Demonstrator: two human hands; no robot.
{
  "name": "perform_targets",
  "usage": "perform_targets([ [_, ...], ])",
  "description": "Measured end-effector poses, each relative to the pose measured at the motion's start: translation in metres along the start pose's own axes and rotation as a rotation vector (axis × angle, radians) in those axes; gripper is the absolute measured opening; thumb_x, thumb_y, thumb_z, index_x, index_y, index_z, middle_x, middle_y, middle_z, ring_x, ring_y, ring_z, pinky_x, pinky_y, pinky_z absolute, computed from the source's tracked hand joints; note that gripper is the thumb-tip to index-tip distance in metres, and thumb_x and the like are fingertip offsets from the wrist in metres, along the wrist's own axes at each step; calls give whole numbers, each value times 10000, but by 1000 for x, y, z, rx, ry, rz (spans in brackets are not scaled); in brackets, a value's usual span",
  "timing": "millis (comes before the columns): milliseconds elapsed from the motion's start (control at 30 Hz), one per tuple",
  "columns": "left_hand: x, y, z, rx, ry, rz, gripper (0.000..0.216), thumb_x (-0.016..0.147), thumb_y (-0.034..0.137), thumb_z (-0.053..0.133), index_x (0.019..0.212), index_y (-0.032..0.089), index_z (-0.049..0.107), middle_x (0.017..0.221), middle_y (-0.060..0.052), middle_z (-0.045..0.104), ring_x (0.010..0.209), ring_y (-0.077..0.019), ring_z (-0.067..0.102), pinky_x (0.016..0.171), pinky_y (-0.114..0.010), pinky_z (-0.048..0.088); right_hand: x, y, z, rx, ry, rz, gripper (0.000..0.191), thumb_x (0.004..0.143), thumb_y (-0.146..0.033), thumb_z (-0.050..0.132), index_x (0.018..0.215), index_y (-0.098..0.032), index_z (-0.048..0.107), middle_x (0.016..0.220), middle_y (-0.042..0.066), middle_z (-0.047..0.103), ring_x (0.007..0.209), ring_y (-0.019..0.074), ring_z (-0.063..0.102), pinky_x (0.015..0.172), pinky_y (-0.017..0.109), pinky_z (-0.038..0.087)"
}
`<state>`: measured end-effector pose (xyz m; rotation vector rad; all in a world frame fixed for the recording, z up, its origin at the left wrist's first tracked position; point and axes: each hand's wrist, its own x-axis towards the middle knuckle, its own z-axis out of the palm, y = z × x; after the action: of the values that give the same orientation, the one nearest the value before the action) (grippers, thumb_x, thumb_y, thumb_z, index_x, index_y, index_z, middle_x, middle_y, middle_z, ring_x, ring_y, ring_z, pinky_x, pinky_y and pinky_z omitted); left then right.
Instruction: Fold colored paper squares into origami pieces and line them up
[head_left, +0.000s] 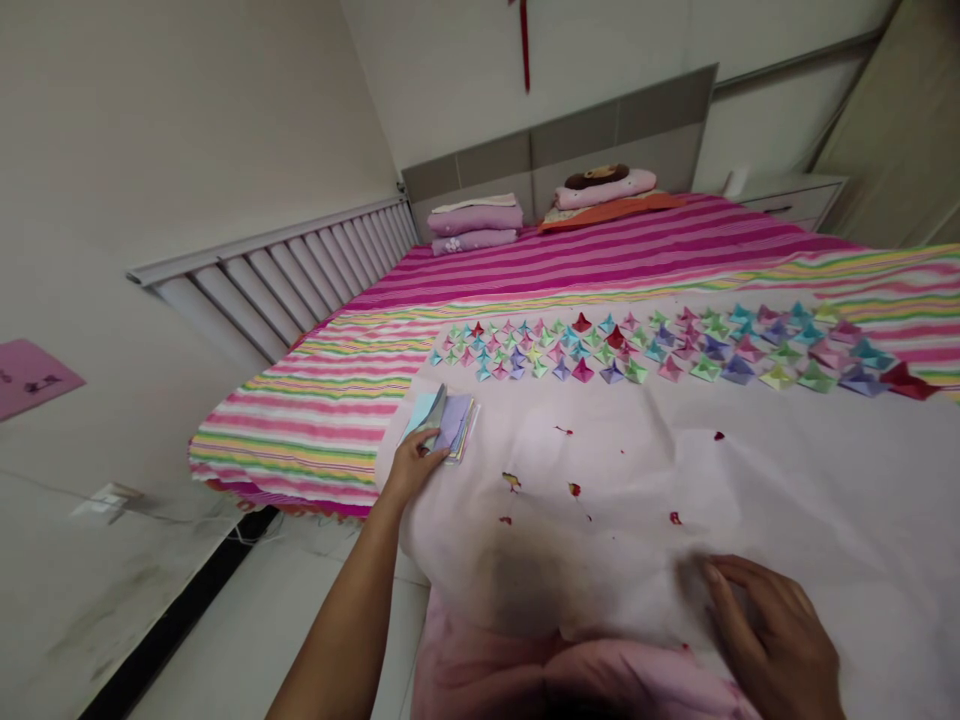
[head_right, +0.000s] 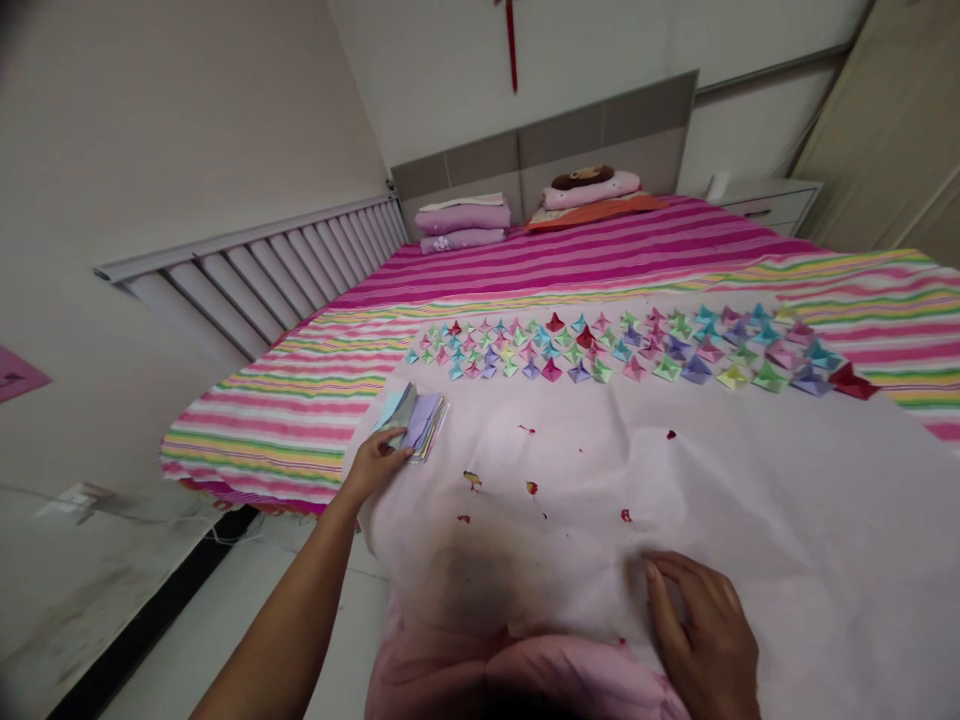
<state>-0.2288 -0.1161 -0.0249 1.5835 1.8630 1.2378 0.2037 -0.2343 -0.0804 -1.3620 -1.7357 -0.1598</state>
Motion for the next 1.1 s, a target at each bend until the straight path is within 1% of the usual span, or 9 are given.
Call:
perform_targets([
  [133,0,-1,0,-2,-10,-4,469,642,427,739,1035,172,719,903,-52,649,605,-113,517,567,-251,450,-2,2,1,6,-6,25,294,914,-390,459,843,-168,638,812,111,678,770,273,627,735,419,486],
  [267,0,-1,1,1,-18,-1,443,693,439,699,1043,167,712,961,-67,654,657,-126,560,611,-262,475,-2,2,0,3,-21,15,293,916,-389,461,854,-167,643,810,108,679,772,269,628,744,412,484],
  [333,-1,0,2,12,-11,-1,458,681,444,710,1042,163,712,936,-61,654,646,-127,549,614,-270,473,-1,2,-2,0,-30,-5,292,919,-386,460,857,-167,642,806,105,680,767,265,628,740,406,484],
  [500,-2,2,3,37,15,4,535,559,418,808,1026,174,719,904,-47,649,669,-146,533,623,-284,466,0,1,-2,2,-50,-33,290,920,-381,457,864,-166,642,821,109,684,767,266,634,739,407,487],
  [667,-2,0,5,30,18,15,487,578,388,797,1014,184,722,910,-43,645,680,-147,534,638,-284,465,2,1,-3,12,-67,-42,299,917,-399,453,858,-174,642,815,102,687,760,268,641,734,413,493],
  [767,-2,-3,6,23,14,13,485,591,395,787,1021,183,720,895,-38,642,653,-139,521,619,-278,455,6,0,-1,42,-127,-31,305,911,-420,466,862,-182,651,838,97,695,780,262,648,737,402,500],
  [900,-1,-6,6,11,13,11,491,597,405,784,1034,190,716,865,-26,638,616,-127,500,596,-273,445,28,-13,11,144,-172,-42,283,907,-420,481,842,-204,651,828,74,697,793,238,657,716,361,516],
  [1033,-2,-7,6,-4,16,9,488,599,394,786,1038,192,715,903,-34,649,636,-129,514,618,-278,460,63,-42,32,279,-300,-66,203,907,-353,498,886,-211,642,871,70,693,819,219,649,720,336,531],
  [1100,-3,-5,6,-10,19,5,504,590,386,794,1046,189,712,929,-44,654,652,-134,529,628,-284,471,81,-61,46,349,-391,-94,192,908,-321,492,937,-208,645,927,83,687,878,225,644,772,353,532],
])
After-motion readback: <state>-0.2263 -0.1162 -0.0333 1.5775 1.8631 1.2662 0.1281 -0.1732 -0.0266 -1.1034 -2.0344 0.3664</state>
